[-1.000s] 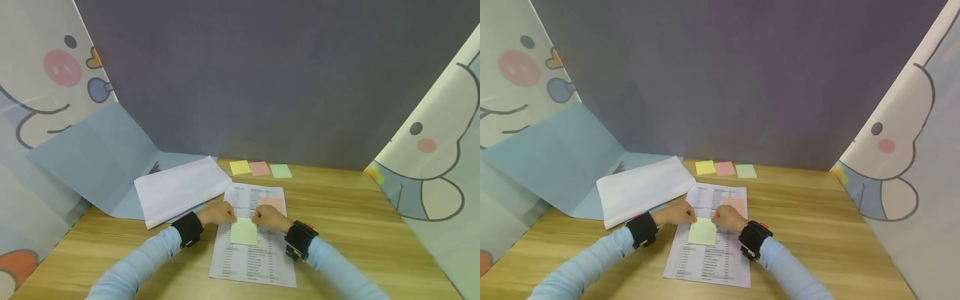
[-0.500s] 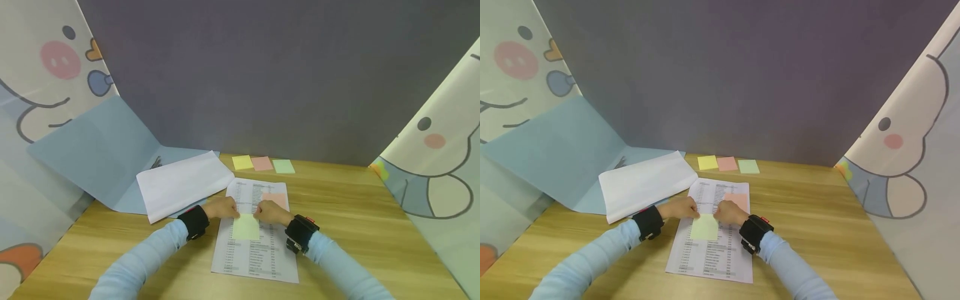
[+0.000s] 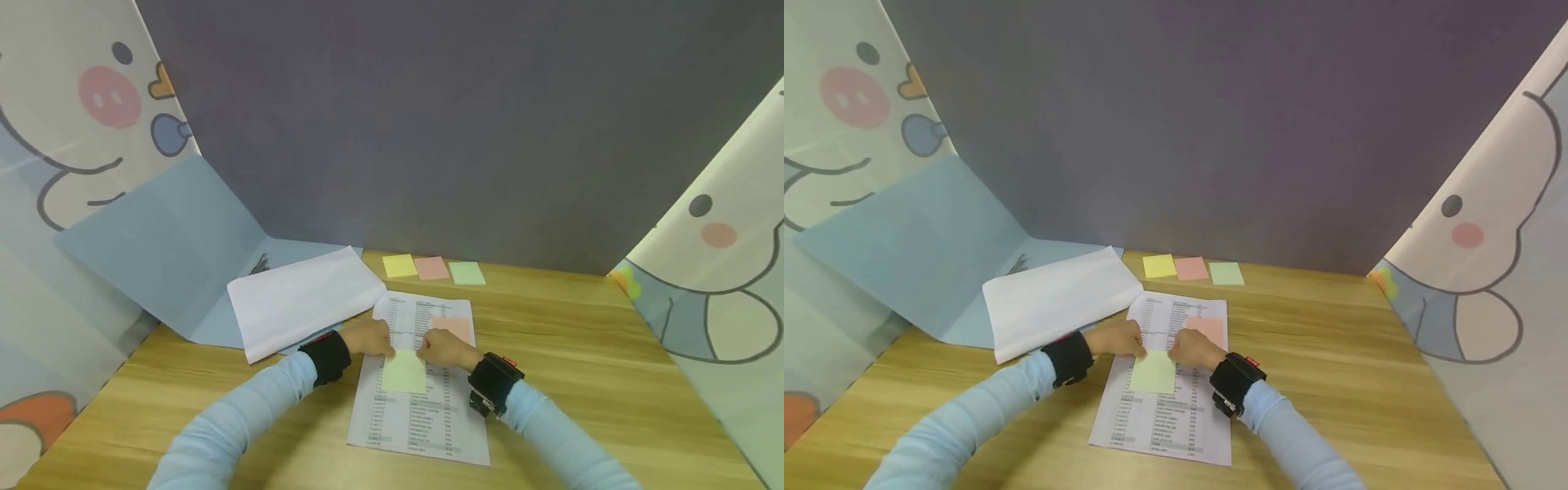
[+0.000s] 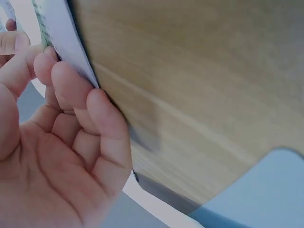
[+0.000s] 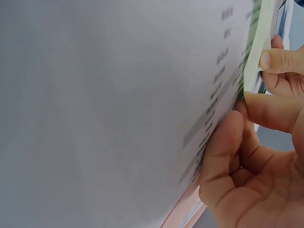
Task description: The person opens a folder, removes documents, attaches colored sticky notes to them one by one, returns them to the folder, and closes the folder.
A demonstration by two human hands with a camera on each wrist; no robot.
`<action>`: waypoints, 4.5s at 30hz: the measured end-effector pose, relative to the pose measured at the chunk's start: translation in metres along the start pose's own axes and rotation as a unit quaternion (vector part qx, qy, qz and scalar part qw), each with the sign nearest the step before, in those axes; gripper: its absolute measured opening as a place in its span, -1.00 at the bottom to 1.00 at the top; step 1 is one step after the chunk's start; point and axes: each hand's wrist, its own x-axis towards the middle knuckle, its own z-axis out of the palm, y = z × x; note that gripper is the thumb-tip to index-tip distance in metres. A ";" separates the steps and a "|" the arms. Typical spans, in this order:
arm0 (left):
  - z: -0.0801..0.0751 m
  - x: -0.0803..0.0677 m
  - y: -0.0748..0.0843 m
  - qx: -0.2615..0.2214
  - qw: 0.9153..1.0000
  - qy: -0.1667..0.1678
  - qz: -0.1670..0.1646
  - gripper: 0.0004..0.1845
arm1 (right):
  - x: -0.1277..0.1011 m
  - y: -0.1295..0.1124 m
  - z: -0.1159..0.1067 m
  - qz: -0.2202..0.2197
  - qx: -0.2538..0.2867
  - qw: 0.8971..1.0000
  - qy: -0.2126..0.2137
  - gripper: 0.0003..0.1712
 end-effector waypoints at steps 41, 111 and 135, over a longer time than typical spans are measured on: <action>-0.009 0.000 0.000 0.047 0.998 -0.020 -0.026 -0.63 | 0.007 -0.007 0.005 0.048 -0.003 0.999 -0.004 -0.48; -0.010 -0.001 0.000 0.060 0.998 -0.023 -0.016 -0.58 | 0.016 -0.030 0.013 0.166 -0.080 0.981 0.055 0.39; -0.010 -0.002 -0.001 0.032 0.999 -0.024 -0.013 -0.63 | 0.005 -0.010 -0.001 0.092 -0.024 0.995 -0.036 0.30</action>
